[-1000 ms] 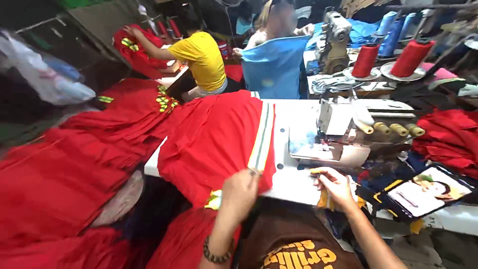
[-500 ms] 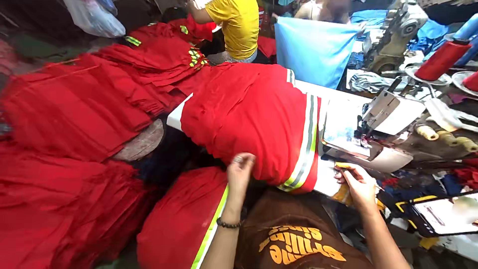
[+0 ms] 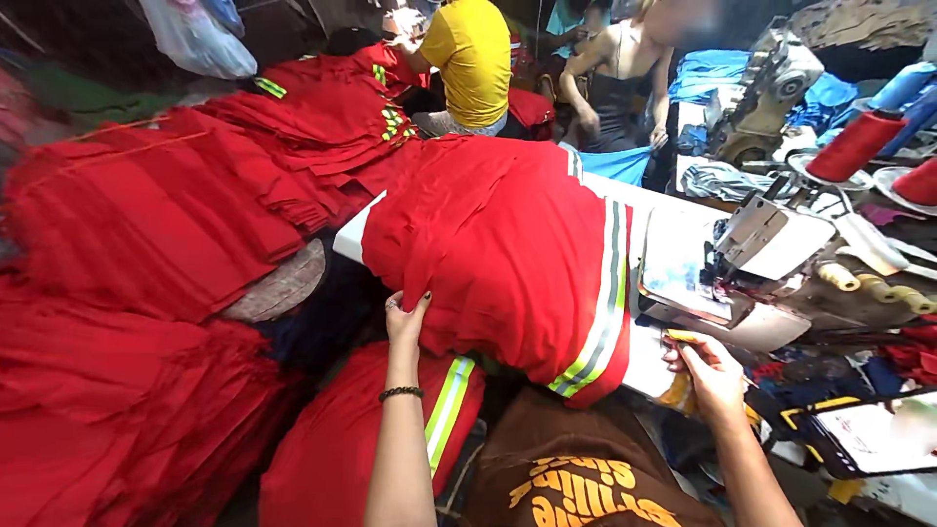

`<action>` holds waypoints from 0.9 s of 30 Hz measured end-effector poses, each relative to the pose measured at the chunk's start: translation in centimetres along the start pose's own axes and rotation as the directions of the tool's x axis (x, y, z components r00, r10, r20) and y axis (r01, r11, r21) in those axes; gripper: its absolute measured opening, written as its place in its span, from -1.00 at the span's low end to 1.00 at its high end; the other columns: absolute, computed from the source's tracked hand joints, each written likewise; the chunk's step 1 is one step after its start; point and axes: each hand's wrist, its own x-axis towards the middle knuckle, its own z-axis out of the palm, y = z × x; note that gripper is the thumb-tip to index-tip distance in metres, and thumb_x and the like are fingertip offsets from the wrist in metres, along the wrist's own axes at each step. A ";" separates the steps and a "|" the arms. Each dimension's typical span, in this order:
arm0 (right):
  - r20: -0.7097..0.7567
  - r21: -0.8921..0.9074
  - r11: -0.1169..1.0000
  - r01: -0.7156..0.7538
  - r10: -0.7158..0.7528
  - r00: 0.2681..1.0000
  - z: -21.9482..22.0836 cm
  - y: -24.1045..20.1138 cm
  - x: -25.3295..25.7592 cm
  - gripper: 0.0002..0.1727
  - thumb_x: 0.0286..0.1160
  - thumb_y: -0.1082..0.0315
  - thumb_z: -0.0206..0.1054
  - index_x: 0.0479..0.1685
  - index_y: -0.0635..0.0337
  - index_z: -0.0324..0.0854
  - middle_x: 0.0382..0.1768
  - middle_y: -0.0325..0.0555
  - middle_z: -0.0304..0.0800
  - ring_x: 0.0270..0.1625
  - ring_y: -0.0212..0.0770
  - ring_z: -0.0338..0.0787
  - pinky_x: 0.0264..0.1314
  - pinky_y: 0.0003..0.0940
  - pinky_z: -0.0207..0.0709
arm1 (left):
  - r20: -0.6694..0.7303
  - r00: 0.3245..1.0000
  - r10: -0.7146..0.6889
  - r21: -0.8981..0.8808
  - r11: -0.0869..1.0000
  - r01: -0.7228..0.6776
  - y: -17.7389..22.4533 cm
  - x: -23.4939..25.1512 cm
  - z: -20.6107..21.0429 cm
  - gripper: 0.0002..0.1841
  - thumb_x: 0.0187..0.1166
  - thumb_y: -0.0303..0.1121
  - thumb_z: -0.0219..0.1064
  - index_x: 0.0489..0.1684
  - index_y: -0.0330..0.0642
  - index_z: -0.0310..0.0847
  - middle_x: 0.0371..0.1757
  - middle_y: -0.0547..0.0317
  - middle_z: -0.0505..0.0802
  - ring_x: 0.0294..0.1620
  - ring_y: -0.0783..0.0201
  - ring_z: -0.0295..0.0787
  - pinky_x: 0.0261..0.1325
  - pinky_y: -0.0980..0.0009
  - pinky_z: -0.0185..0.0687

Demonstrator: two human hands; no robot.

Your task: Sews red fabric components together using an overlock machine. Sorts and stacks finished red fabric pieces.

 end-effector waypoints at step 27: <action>0.413 0.411 0.544 -0.731 0.604 0.682 11.2 -6.7 1.1 -0.70 0.46 0.57 0.25 0.15 0.20 0.49 -0.25 -0.06 0.87 -0.25 -0.27 0.89 -0.19 -0.32 0.82 | 0.851 0.407 0.332 -0.288 0.943 -0.168 8.7 -20.1 9.1 -0.72 0.59 -0.57 0.31 0.23 -0.37 0.68 -0.05 0.05 0.89 -0.20 0.31 0.88 -0.08 0.35 0.86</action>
